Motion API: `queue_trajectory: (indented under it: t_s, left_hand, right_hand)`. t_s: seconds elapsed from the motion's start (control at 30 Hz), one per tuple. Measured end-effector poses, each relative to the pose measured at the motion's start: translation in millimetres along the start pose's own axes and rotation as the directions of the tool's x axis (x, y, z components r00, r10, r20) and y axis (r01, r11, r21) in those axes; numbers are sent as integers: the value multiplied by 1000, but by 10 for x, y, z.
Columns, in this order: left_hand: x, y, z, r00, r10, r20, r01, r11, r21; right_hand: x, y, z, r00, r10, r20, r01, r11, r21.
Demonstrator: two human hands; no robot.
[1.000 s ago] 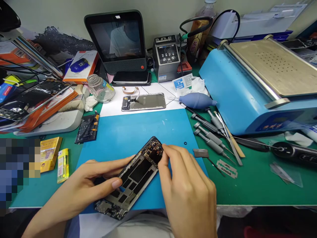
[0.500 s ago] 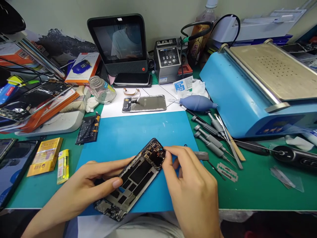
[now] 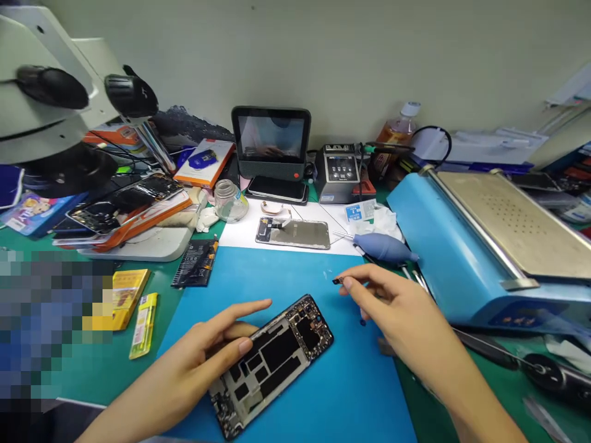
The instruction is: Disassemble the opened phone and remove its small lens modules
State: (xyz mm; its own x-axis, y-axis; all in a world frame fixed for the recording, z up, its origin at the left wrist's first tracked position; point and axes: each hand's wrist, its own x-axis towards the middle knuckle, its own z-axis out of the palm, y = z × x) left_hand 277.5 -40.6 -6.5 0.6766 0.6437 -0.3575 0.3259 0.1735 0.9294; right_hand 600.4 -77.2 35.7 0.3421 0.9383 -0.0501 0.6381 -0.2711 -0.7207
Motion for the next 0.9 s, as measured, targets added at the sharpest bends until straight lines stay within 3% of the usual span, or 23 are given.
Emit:
queue_trajectory:
  t_s: [0.13, 0.27, 0.5, 0.6, 0.7, 0.8, 0.9]
  left_hand:
    - [9, 60, -1, 997, 73, -30, -70, 995, 76]
    - [-11, 111, -1, 985, 144, -94, -118, 964, 237]
    - [33, 161, 5, 958, 265, -110, -228, 936, 270]
    - [46, 171, -7, 952, 287, -105, -250, 929, 273]
    - [56, 166, -21, 947, 303, -102, -266, 924, 274]
    - [71, 158, -33, 946, 307, -105, -269, 922, 278]
    - [79, 157, -36, 944, 311, -106, -271, 919, 285]
  right_hand:
    - [398, -288, 109, 973, -94, 210, 112, 991, -74]
    - [811, -721, 413, 903, -192, 384, 276, 945, -175]
    - [1164, -1446, 913, 791, -198, 579, 448, 832, -327]
    - [1169, -1527, 1046, 733, -152, 663, 491, 793, -360]
    - [1138, -1514, 1135, 707, -121, 697, 528, 746, -406]
    - [1057, -1509, 1176, 714, -126, 689, 562, 690, -456]
    - [931, -1539, 1182, 755, -139, 641, 572, 618, -539]
